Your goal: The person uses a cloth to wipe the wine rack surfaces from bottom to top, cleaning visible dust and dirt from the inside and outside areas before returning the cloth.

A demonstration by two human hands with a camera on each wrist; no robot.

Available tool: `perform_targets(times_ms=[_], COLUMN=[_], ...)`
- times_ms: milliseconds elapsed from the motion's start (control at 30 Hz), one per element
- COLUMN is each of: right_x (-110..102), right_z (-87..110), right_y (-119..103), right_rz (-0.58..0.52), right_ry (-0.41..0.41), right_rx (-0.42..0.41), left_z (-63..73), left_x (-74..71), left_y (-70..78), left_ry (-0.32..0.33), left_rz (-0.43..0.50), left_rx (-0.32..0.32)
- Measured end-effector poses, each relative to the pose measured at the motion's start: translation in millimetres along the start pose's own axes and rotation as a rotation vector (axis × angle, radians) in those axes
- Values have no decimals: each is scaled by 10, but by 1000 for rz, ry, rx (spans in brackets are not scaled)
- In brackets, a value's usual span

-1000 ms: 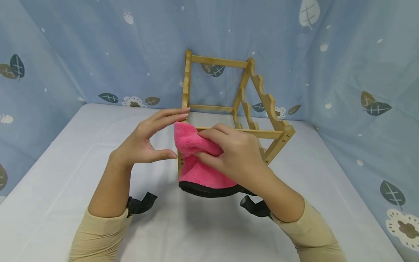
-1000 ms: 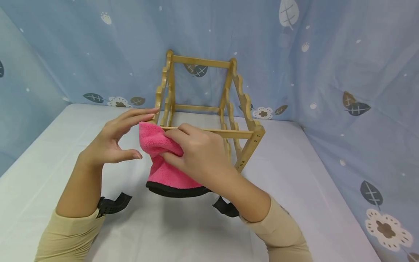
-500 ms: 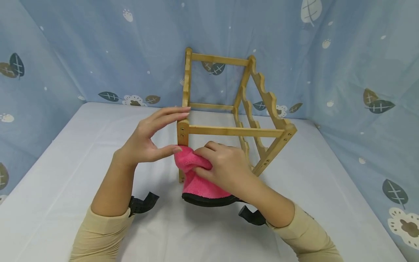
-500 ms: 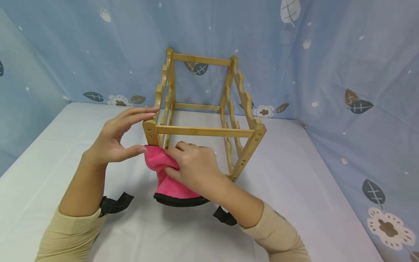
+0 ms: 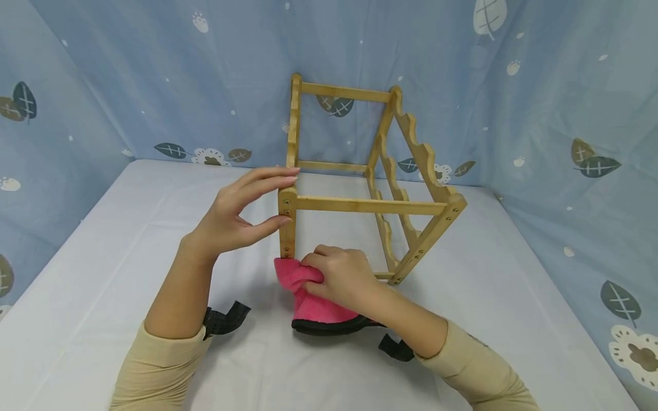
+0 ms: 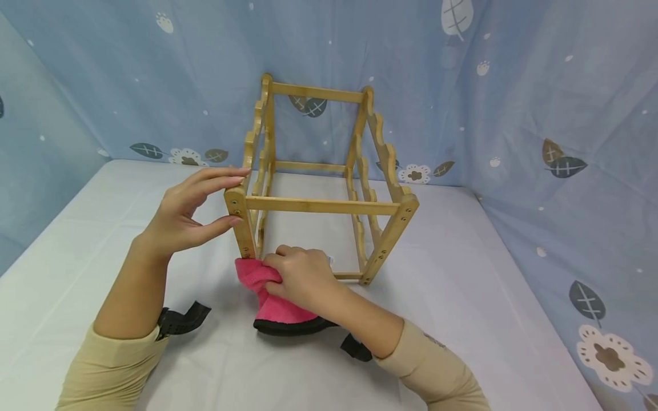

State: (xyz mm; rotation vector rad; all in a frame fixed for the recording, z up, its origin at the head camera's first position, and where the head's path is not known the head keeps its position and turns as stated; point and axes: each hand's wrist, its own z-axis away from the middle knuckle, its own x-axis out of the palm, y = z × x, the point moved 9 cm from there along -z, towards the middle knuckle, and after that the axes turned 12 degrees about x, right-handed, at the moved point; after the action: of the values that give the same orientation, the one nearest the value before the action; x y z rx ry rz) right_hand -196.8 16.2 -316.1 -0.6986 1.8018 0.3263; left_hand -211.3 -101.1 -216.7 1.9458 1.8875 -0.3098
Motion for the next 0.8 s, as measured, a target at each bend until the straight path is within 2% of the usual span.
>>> perform_targets(times_ms=[200, 300, 400, 667, 800], right_x=[381, 458, 464, 430, 463], right_z=[12, 12, 13, 79, 83], right_y=[92, 97, 61, -75, -93], right_rz=[27, 51, 84, 186, 196], right_ry=[-212, -269, -260, -127, -142], right_rx=[66, 79, 43, -127, -136], left_z=[-7, -4, -6, -1, -3], left_x=[1, -1, -2, 6, 4], left_y=[8, 8, 9, 12, 21], left_ry=[-4, -7, -10, -10, -13], left_rz=[4, 5, 3, 10, 6], left_rx=[2, 0, 1, 15, 38])
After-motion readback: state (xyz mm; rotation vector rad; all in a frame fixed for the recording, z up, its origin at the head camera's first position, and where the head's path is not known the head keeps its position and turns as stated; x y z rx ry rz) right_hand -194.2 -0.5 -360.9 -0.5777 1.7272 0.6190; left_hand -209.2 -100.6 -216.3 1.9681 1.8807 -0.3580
